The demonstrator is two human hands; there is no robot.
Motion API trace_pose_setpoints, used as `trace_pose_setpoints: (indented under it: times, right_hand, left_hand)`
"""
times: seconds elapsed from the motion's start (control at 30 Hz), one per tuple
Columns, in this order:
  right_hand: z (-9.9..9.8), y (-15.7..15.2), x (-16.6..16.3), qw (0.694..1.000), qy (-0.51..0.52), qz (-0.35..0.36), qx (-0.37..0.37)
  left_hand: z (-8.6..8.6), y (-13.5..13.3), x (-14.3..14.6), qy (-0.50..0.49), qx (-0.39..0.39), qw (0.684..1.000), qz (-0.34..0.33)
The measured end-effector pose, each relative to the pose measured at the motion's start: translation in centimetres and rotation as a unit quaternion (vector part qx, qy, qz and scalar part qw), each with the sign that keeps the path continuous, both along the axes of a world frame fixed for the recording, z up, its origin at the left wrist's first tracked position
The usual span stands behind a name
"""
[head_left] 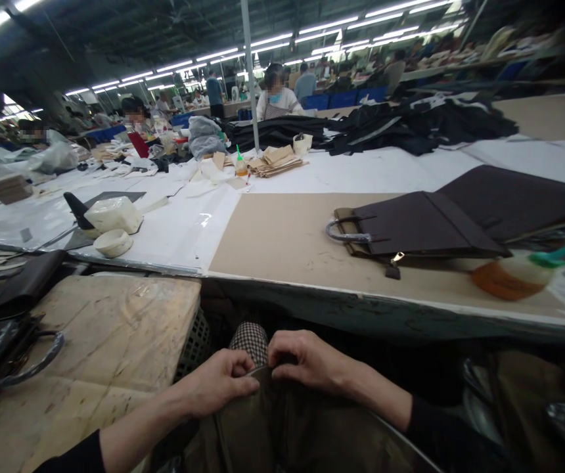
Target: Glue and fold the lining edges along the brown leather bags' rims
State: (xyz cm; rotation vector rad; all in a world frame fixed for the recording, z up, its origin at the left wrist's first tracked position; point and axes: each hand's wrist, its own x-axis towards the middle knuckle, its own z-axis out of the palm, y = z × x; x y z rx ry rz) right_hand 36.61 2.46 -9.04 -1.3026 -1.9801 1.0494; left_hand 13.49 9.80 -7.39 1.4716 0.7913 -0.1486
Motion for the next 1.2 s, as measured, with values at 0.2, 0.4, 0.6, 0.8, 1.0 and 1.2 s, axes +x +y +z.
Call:
trace_pose_setpoints:
  times: [0.2,0.4,0.6,0.8,1.0,1.2]
  right_hand:
    - [0.0,0.2,0.1,0.997,-0.058,0.018,0.05]
    - [-0.1,0.2,-0.6,0.993,-0.103,0.008,0.065]
    - [-0.2,0.7,-1.1,0.993,-0.103,0.015,0.053]
    - [-0.7,0.2,-0.4,0.997,-0.072,0.003,0.011]
    - [-0.5,-0.3,0.3,0.998,-0.057,-0.022,0.011]
    - [-0.4,0.1,0.1,0.996,-0.06,0.016,0.062]
  left_hand:
    - [0.0,-0.1,0.7,0.018,0.003,1.0,0.003]
    - [-0.3,-0.3,0.8,0.024,0.031,0.999,0.006]
    - [-0.3,-0.2,0.6,0.026,0.034,0.999,0.012]
    - [-0.1,0.1,0.4,0.009,-0.007,0.999,0.03]
    - [-0.4,0.3,0.3,-0.002,-0.027,0.999,0.039]
    - [-0.3,0.1,0.4,-0.007,-0.017,0.999,0.038]
